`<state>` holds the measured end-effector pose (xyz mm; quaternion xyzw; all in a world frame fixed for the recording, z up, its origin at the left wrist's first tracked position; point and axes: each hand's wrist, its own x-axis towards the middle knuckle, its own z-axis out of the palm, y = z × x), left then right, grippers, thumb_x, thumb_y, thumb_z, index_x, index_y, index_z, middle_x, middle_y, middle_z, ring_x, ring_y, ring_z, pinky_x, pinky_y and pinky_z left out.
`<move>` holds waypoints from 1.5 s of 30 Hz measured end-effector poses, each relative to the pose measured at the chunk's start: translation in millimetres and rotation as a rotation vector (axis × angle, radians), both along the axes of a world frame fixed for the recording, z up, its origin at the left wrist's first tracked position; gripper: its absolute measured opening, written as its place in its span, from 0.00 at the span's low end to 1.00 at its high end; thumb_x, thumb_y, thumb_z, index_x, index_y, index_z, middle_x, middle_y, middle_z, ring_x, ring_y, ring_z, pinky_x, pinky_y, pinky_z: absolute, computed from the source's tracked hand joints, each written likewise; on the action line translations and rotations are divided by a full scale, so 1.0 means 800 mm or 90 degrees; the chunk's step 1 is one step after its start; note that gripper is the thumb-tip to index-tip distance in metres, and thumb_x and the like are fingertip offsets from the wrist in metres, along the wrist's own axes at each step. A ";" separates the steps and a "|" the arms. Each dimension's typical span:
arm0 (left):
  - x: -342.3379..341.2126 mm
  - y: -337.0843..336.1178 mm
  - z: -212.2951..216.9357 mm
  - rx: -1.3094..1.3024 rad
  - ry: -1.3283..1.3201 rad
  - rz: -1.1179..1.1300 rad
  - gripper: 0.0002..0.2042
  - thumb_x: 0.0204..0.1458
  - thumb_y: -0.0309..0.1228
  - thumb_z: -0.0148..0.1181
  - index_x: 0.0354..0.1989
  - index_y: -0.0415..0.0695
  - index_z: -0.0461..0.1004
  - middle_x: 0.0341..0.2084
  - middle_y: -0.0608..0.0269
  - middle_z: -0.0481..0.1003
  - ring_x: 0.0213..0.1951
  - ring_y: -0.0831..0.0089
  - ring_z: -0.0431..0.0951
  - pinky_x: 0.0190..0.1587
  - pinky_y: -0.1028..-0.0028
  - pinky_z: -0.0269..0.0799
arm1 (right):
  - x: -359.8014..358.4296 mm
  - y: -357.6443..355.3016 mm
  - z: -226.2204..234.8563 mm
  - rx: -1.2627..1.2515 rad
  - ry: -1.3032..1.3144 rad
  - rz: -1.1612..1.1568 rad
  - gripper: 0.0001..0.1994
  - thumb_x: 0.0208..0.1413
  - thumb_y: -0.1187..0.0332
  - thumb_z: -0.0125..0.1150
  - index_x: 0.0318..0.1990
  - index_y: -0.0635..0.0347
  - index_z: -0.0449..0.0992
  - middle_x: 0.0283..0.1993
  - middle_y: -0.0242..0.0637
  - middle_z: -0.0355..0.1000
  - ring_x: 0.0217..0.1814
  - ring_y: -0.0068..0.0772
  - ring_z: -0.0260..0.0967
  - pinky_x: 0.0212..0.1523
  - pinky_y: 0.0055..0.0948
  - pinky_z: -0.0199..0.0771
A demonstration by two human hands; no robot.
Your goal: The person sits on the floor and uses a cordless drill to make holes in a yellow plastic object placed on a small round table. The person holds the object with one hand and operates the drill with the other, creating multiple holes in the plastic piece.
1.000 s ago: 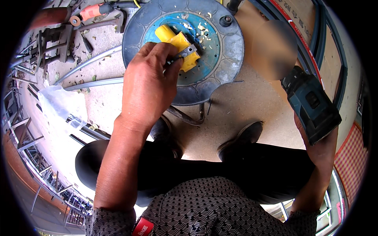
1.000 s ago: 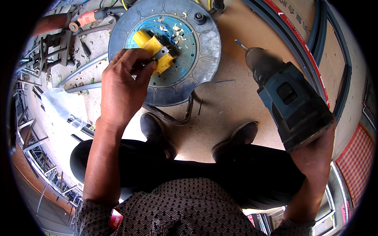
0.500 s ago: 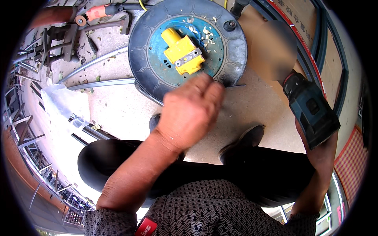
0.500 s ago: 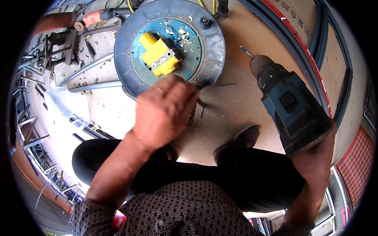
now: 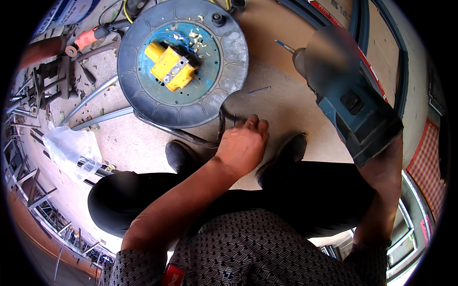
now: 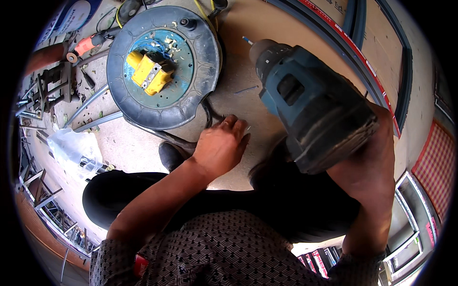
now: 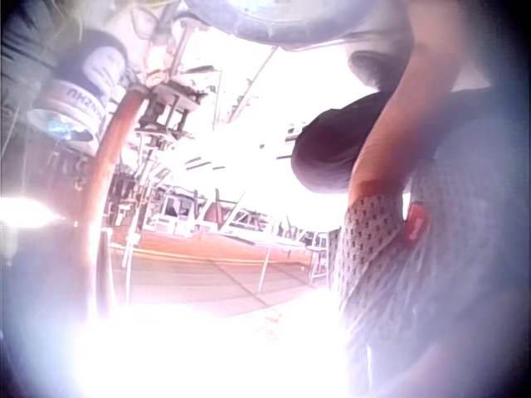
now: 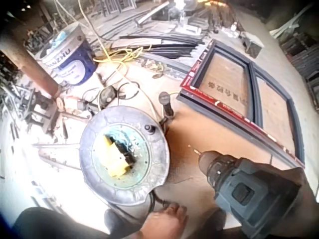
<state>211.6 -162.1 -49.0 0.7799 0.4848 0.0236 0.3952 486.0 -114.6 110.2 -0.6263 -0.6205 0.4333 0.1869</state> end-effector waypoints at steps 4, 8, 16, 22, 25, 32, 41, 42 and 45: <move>0.037 0.020 -0.059 0.027 0.044 0.070 0.14 0.65 0.36 0.63 0.51 0.40 0.76 0.46 0.46 0.80 0.46 0.46 0.85 0.47 0.52 0.83 | 0.012 -0.003 0.011 -0.001 0.017 0.016 0.32 0.54 0.79 0.79 0.66 0.64 0.71 0.57 0.43 0.80 0.55 0.34 0.83 0.50 0.31 0.86; 0.077 0.053 -0.113 0.017 0.110 0.106 0.14 0.64 0.33 0.62 0.54 0.40 0.74 0.54 0.43 0.77 0.51 0.45 0.84 0.53 0.53 0.82 | 0.016 0.003 0.019 -0.001 0.040 0.078 0.31 0.56 0.79 0.77 0.67 0.63 0.71 0.57 0.42 0.80 0.55 0.32 0.83 0.50 0.30 0.85; 0.111 0.077 -0.164 -0.001 0.168 0.082 0.22 0.59 0.25 0.62 0.62 0.39 0.68 0.62 0.42 0.72 0.61 0.47 0.80 0.61 0.56 0.81 | 0.010 -0.004 0.019 0.028 -0.058 -0.010 0.28 0.46 0.76 0.79 0.59 0.65 0.82 0.41 0.39 0.85 0.40 0.30 0.85 0.41 0.29 0.82; 0.121 0.067 -0.191 0.054 0.195 0.078 0.18 0.57 0.26 0.63 0.55 0.37 0.69 0.50 0.45 0.80 0.50 0.50 0.87 0.52 0.59 0.85 | 0.017 -0.004 0.022 0.038 -0.092 0.032 0.27 0.45 0.78 0.77 0.57 0.67 0.81 0.41 0.40 0.83 0.39 0.32 0.84 0.41 0.31 0.81; 0.119 0.064 -0.191 0.076 0.180 0.062 0.16 0.56 0.26 0.64 0.51 0.37 0.70 0.46 0.45 0.81 0.46 0.49 0.88 0.49 0.58 0.85 | 0.020 -0.014 0.013 0.093 -0.068 0.033 0.30 0.44 0.78 0.79 0.59 0.68 0.79 0.48 0.43 0.82 0.44 0.34 0.84 0.44 0.32 0.81; 0.089 0.044 -0.057 0.117 -0.141 0.050 0.11 0.60 0.26 0.61 0.49 0.38 0.71 0.42 0.45 0.81 0.44 0.46 0.85 0.45 0.53 0.82 | 0.042 -0.050 0.000 -0.023 0.085 -0.164 0.34 0.52 0.77 0.80 0.68 0.64 0.72 0.61 0.46 0.78 0.59 0.38 0.81 0.52 0.32 0.85; -0.043 0.075 0.129 0.063 -0.255 0.142 0.11 0.60 0.18 0.69 0.47 0.41 0.75 0.40 0.56 0.80 0.35 0.59 0.85 0.40 0.63 0.82 | 0.027 -0.019 0.027 0.191 -0.226 0.175 0.20 0.67 0.69 0.73 0.64 0.57 0.79 0.56 0.41 0.84 0.55 0.38 0.85 0.56 0.37 0.85; -0.061 0.078 0.132 0.107 -0.279 0.166 0.11 0.61 0.19 0.71 0.48 0.41 0.76 0.39 0.60 0.81 0.34 0.69 0.85 0.39 0.69 0.82 | 0.026 -0.016 0.031 0.222 -0.285 0.228 0.20 0.67 0.68 0.73 0.64 0.56 0.80 0.56 0.40 0.84 0.55 0.38 0.85 0.57 0.37 0.85; -0.086 0.083 0.146 0.065 -0.255 0.248 0.10 0.61 0.19 0.72 0.46 0.39 0.77 0.37 0.63 0.82 0.36 0.75 0.83 0.43 0.73 0.81 | 0.017 -0.007 0.055 0.241 -0.434 0.346 0.22 0.66 0.64 0.75 0.65 0.53 0.80 0.59 0.38 0.84 0.57 0.38 0.84 0.60 0.38 0.84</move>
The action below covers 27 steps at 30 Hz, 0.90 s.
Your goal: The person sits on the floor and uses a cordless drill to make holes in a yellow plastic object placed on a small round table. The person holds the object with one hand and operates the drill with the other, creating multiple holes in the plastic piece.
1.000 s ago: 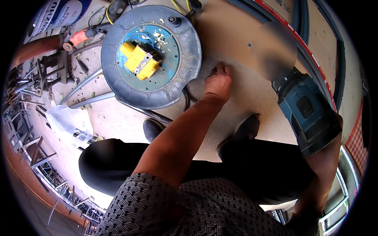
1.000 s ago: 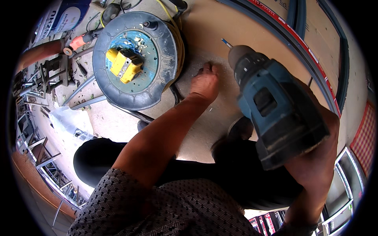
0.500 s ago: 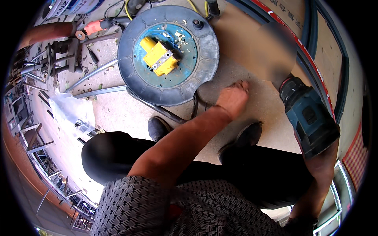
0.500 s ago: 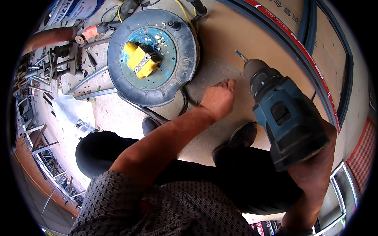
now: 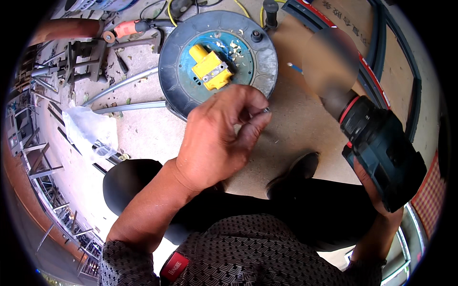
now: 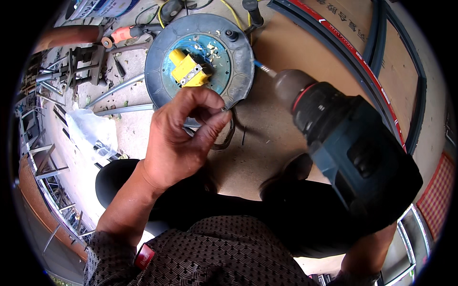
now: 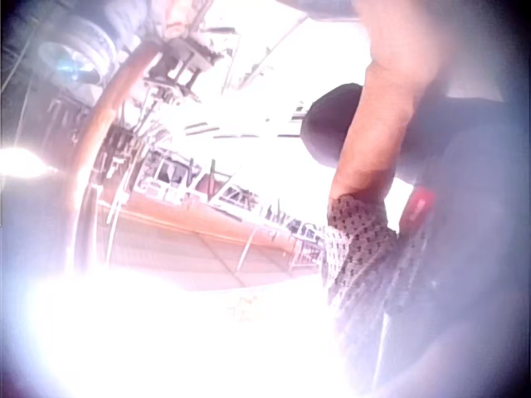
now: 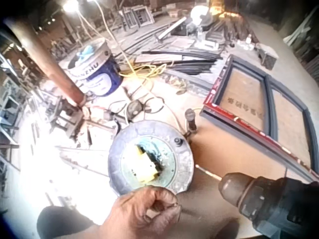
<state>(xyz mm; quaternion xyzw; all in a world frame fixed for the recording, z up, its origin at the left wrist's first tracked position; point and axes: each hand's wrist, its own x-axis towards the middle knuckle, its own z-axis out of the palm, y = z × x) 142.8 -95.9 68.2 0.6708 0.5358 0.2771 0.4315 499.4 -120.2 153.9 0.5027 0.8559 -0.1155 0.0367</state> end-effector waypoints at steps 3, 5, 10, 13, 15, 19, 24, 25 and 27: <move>-0.011 0.000 -0.002 -0.015 -0.017 0.049 0.10 0.60 0.19 0.73 0.45 0.39 0.78 0.35 0.63 0.81 0.36 0.74 0.82 0.44 0.72 0.80 | 0.004 -0.016 -0.006 -0.074 0.049 -0.063 0.29 0.59 0.60 0.79 0.67 0.53 0.79 0.62 0.39 0.83 0.63 0.40 0.82 0.65 0.42 0.81; -0.018 -0.001 -0.003 -0.005 -0.038 0.080 0.10 0.58 0.19 0.73 0.44 0.40 0.78 0.32 0.59 0.81 0.34 0.66 0.83 0.42 0.68 0.80 | -0.001 -0.026 -0.008 -0.131 0.092 -0.172 0.34 0.54 0.58 0.82 0.68 0.53 0.78 0.64 0.39 0.82 0.67 0.42 0.80 0.68 0.44 0.79; -0.031 -0.001 0.006 -0.044 -0.024 0.117 0.09 0.61 0.19 0.73 0.46 0.38 0.80 0.38 0.67 0.82 0.41 0.78 0.81 0.52 0.74 0.78 | -0.028 -0.014 0.011 -0.154 0.092 -0.099 0.40 0.52 0.57 0.84 0.73 0.53 0.74 0.68 0.40 0.79 0.70 0.46 0.78 0.74 0.47 0.74; -0.040 -0.001 0.001 -0.016 -0.011 0.114 0.09 0.61 0.19 0.73 0.46 0.38 0.80 0.39 0.66 0.82 0.43 0.76 0.82 0.53 0.74 0.78 | -0.027 -0.014 0.008 -0.166 0.081 -0.096 0.42 0.51 0.56 0.83 0.74 0.52 0.72 0.70 0.39 0.78 0.72 0.46 0.76 0.75 0.47 0.72; -0.043 -0.002 0.000 -0.007 -0.005 0.109 0.09 0.61 0.18 0.72 0.46 0.38 0.80 0.41 0.65 0.82 0.45 0.75 0.83 0.55 0.73 0.77 | -0.022 -0.018 0.001 -0.182 0.074 -0.123 0.43 0.52 0.55 0.83 0.75 0.52 0.71 0.71 0.40 0.77 0.72 0.46 0.76 0.75 0.47 0.71; -0.047 0.001 -0.001 0.055 0.014 0.079 0.09 0.59 0.17 0.71 0.46 0.39 0.80 0.43 0.61 0.82 0.48 0.71 0.83 0.57 0.71 0.77 | -0.002 -0.029 -0.014 -0.229 0.061 -0.191 0.44 0.52 0.53 0.81 0.76 0.52 0.70 0.72 0.40 0.75 0.74 0.45 0.74 0.76 0.47 0.70; -0.044 0.003 0.000 0.097 0.041 0.061 0.10 0.58 0.16 0.71 0.46 0.39 0.79 0.43 0.58 0.83 0.49 0.64 0.85 0.58 0.69 0.77 | 0.023 -0.038 -0.023 -0.279 0.017 -0.240 0.45 0.53 0.52 0.79 0.78 0.52 0.68 0.74 0.40 0.73 0.75 0.45 0.72 0.78 0.47 0.68; -0.042 0.002 0.000 0.103 0.052 0.063 0.11 0.58 0.16 0.71 0.46 0.40 0.79 0.43 0.57 0.83 0.49 0.63 0.85 0.58 0.68 0.77 | 0.023 -0.038 -0.022 -0.251 -0.012 -0.203 0.45 0.53 0.51 0.79 0.78 0.53 0.68 0.75 0.40 0.73 0.75 0.45 0.72 0.78 0.48 0.69; -0.040 0.001 -0.001 0.114 0.073 0.065 0.11 0.57 0.16 0.71 0.45 0.40 0.79 0.43 0.56 0.83 0.49 0.59 0.85 0.58 0.67 0.77 | 0.025 -0.038 -0.021 -0.177 -0.072 -0.103 0.45 0.54 0.50 0.78 0.78 0.53 0.67 0.75 0.40 0.72 0.75 0.46 0.72 0.77 0.48 0.69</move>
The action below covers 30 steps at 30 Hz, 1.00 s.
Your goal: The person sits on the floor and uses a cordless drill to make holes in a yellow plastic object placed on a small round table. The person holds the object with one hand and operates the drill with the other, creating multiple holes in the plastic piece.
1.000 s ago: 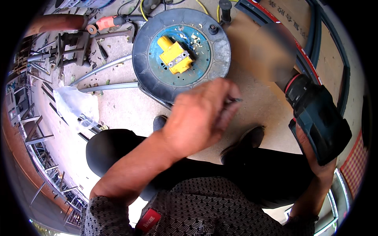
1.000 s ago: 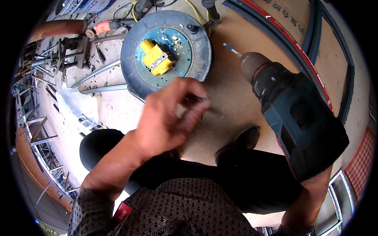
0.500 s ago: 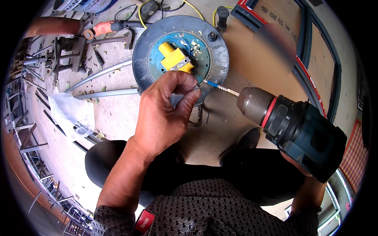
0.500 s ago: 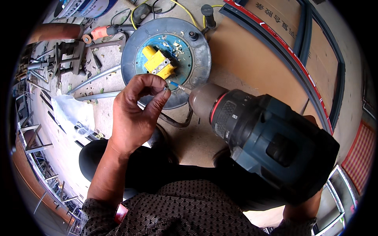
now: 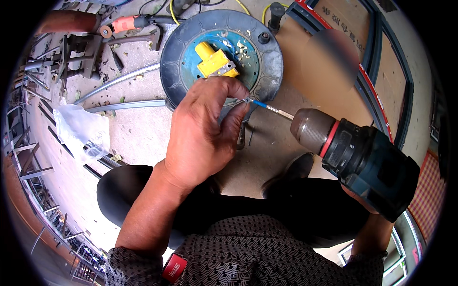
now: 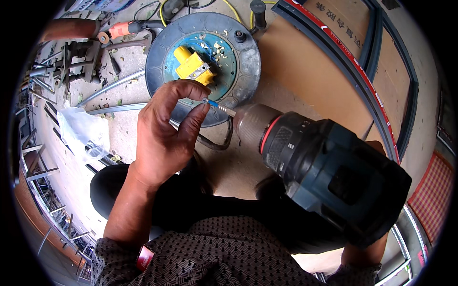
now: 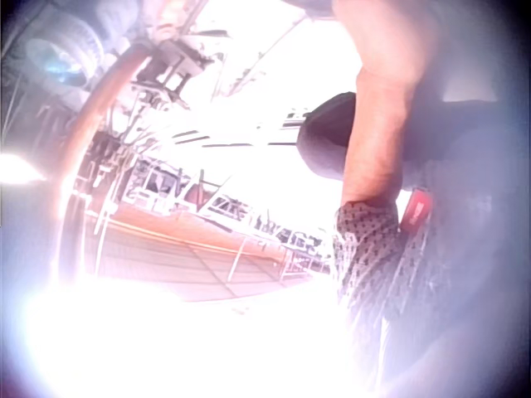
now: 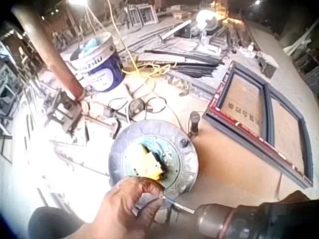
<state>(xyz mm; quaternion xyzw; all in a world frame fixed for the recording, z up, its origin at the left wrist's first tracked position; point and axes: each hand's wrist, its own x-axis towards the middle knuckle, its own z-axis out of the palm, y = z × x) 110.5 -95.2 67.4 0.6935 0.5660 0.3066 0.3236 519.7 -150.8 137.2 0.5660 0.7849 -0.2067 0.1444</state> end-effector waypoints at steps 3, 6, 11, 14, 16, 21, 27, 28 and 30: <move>0.000 0.000 0.001 0.026 0.039 -0.019 0.12 0.56 0.17 0.72 0.45 0.41 0.79 0.42 0.55 0.83 0.49 0.55 0.85 0.56 0.65 0.78 | 0.001 0.003 0.001 0.075 -0.014 0.125 0.45 0.54 0.49 0.78 0.78 0.53 0.67 0.75 0.41 0.72 0.75 0.46 0.72 0.76 0.48 0.71; 0.002 0.003 0.003 0.059 0.080 -0.038 0.12 0.55 0.16 0.72 0.45 0.41 0.79 0.42 0.55 0.83 0.48 0.52 0.84 0.54 0.62 0.78 | -0.003 0.004 0.000 0.053 0.026 0.085 0.45 0.54 0.49 0.78 0.78 0.53 0.67 0.75 0.41 0.72 0.75 0.46 0.72 0.76 0.48 0.71; 0.003 0.006 0.001 0.081 0.079 -0.045 0.13 0.54 0.16 0.73 0.45 0.41 0.79 0.42 0.55 0.83 0.47 0.53 0.83 0.54 0.62 0.78 | -0.004 0.007 0.002 0.026 0.049 0.047 0.45 0.54 0.49 0.78 0.78 0.53 0.68 0.75 0.41 0.72 0.75 0.45 0.72 0.75 0.47 0.72; 0.003 0.006 0.001 0.094 0.077 -0.048 0.13 0.53 0.16 0.73 0.45 0.41 0.80 0.42 0.55 0.83 0.47 0.52 0.83 0.53 0.61 0.78 | -0.003 0.009 0.001 0.016 0.056 0.037 0.45 0.54 0.49 0.78 0.78 0.53 0.68 0.75 0.41 0.73 0.75 0.45 0.73 0.75 0.47 0.73; 0.004 0.008 -0.001 0.116 0.079 -0.063 0.13 0.53 0.16 0.73 0.45 0.41 0.80 0.42 0.55 0.83 0.46 0.52 0.83 0.52 0.61 0.78 | -0.005 0.007 0.002 0.012 0.053 0.031 0.45 0.54 0.49 0.78 0.78 0.53 0.68 0.75 0.41 0.73 0.75 0.45 0.73 0.75 0.47 0.73; 0.000 0.009 -0.007 0.188 0.122 -0.102 0.14 0.50 0.14 0.72 0.45 0.40 0.81 0.41 0.55 0.83 0.43 0.52 0.83 0.48 0.62 0.79 | -0.002 0.012 -0.004 -0.014 0.073 0.014 0.44 0.54 0.49 0.78 0.78 0.53 0.68 0.74 0.41 0.73 0.75 0.44 0.73 0.74 0.47 0.74; 0.006 0.006 -0.014 0.215 0.121 -0.084 0.15 0.50 0.13 0.71 0.45 0.40 0.81 0.40 0.54 0.83 0.42 0.52 0.82 0.46 0.62 0.80 | -0.008 0.014 -0.004 -0.022 0.032 0.022 0.43 0.55 0.50 0.78 0.77 0.52 0.69 0.74 0.40 0.73 0.75 0.44 0.73 0.74 0.47 0.74; 0.006 0.007 -0.014 0.212 0.113 -0.079 0.14 0.51 0.13 0.71 0.45 0.40 0.82 0.41 0.54 0.83 0.42 0.52 0.82 0.47 0.62 0.80 | -0.005 0.012 -0.006 -0.034 0.039 0.000 0.43 0.55 0.50 0.78 0.77 0.52 0.69 0.74 0.40 0.73 0.75 0.44 0.73 0.74 0.47 0.74; 0.005 0.009 -0.015 0.205 0.097 -0.069 0.14 0.51 0.12 0.70 0.45 0.39 0.82 0.41 0.54 0.83 0.42 0.54 0.82 0.47 0.63 0.80 | 0.006 0.006 -0.018 -0.076 0.079 -0.084 0.43 0.56 0.50 0.77 0.77 0.52 0.69 0.74 0.40 0.73 0.75 0.43 0.73 0.74 0.46 0.74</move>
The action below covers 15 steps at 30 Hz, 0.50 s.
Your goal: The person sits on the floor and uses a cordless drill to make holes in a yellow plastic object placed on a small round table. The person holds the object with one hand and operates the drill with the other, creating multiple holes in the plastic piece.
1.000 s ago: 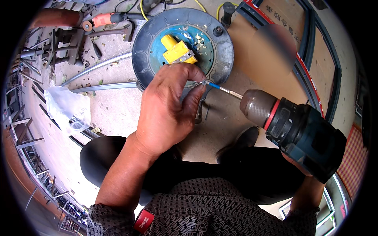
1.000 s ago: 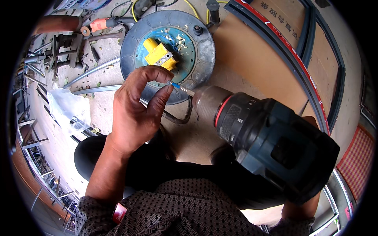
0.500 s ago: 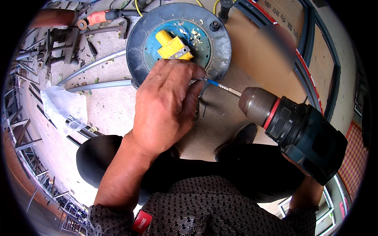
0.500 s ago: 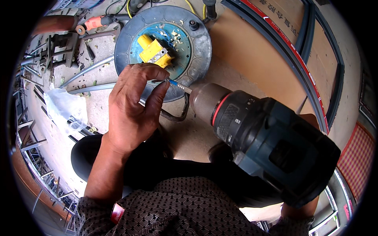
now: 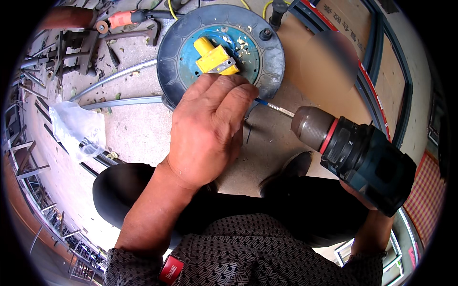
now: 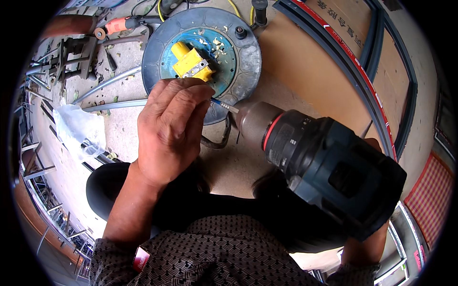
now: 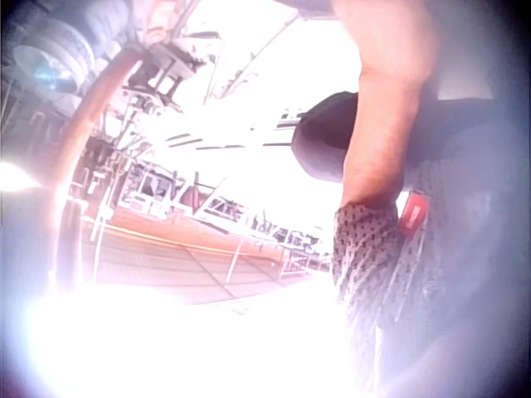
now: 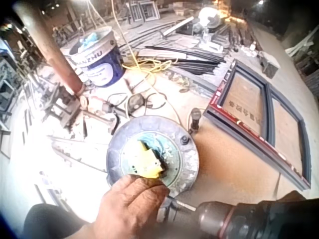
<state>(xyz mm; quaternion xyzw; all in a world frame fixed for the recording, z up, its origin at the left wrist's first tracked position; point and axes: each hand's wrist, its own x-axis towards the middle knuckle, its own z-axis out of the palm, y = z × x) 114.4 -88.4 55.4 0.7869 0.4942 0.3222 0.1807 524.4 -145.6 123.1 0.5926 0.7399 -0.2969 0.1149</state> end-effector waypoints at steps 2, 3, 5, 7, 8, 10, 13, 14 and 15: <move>0.000 -0.002 -0.003 -0.009 -0.030 0.025 0.18 0.47 0.14 0.67 0.47 0.41 0.83 0.42 0.55 0.82 0.44 0.53 0.82 0.47 0.62 0.81 | 0.008 -0.002 -0.005 -0.009 0.010 -0.019 0.43 0.56 0.50 0.77 0.77 0.53 0.69 0.74 0.40 0.74 0.74 0.43 0.73 0.73 0.46 0.75; 0.000 -0.003 -0.006 -0.014 -0.046 0.037 0.20 0.44 0.14 0.65 0.48 0.42 0.83 0.43 0.56 0.81 0.45 0.53 0.82 0.47 0.61 0.81 | 0.007 0.000 -0.005 0.017 -0.012 0.023 0.43 0.56 0.50 0.77 0.77 0.53 0.69 0.73 0.39 0.74 0.73 0.43 0.74 0.72 0.46 0.76; 0.002 -0.005 -0.008 -0.031 -0.066 0.067 0.20 0.45 0.13 0.64 0.48 0.42 0.84 0.42 0.55 0.80 0.43 0.54 0.83 0.44 0.62 0.82 | 0.001 0.003 -0.003 0.074 -0.030 0.070 0.42 0.56 0.50 0.76 0.77 0.54 0.70 0.71 0.39 0.76 0.71 0.43 0.76 0.70 0.45 0.78; 0.007 -0.008 -0.005 -0.052 -0.081 0.095 0.18 0.49 0.12 0.65 0.48 0.41 0.84 0.41 0.55 0.79 0.42 0.56 0.82 0.45 0.64 0.80 | -0.016 0.005 -0.004 0.130 -0.012 0.072 0.40 0.57 0.50 0.76 0.75 0.55 0.71 0.69 0.38 0.77 0.68 0.42 0.78 0.69 0.42 0.79; 0.011 -0.010 -0.001 -0.067 -0.088 0.107 0.16 0.51 0.11 0.66 0.47 0.39 0.84 0.40 0.55 0.79 0.42 0.57 0.81 0.46 0.65 0.79 | -0.026 0.006 -0.003 0.153 -0.001 0.068 0.39 0.57 0.51 0.76 0.74 0.56 0.72 0.68 0.37 0.78 0.66 0.42 0.79 0.68 0.41 0.80; 0.016 -0.010 -0.002 -0.076 -0.110 0.117 0.13 0.54 0.11 0.68 0.47 0.38 0.84 0.39 0.55 0.78 0.44 0.59 0.81 0.48 0.66 0.78 | -0.053 0.012 0.006 0.171 0.041 0.049 0.35 0.57 0.53 0.76 0.69 0.58 0.75 0.62 0.37 0.80 0.60 0.40 0.82 0.63 0.38 0.82; 0.022 -0.016 -0.011 -0.076 -0.115 0.149 0.14 0.53 0.12 0.69 0.46 0.38 0.83 0.40 0.54 0.79 0.44 0.57 0.81 0.50 0.65 0.79 | -0.087 0.039 0.007 0.160 0.186 0.056 0.21 0.57 0.63 0.77 0.54 0.63 0.82 0.47 0.39 0.84 0.47 0.36 0.85 0.52 0.34 0.85; 0.024 -0.016 -0.014 -0.073 -0.125 0.154 0.14 0.53 0.12 0.69 0.46 0.38 0.83 0.41 0.53 0.80 0.45 0.57 0.82 0.50 0.65 0.79 | -0.091 0.043 0.010 0.147 0.214 0.048 0.17 0.57 0.65 0.77 0.50 0.64 0.83 0.43 0.40 0.85 0.44 0.35 0.85 0.49 0.33 0.86; 0.026 -0.017 -0.017 -0.069 -0.129 0.163 0.14 0.53 0.12 0.69 0.47 0.38 0.83 0.41 0.53 0.80 0.46 0.57 0.82 0.51 0.64 0.79 | -0.088 0.042 0.005 0.124 0.217 0.025 0.16 0.57 0.65 0.77 0.49 0.64 0.84 0.42 0.40 0.85 0.43 0.35 0.85 0.49 0.33 0.86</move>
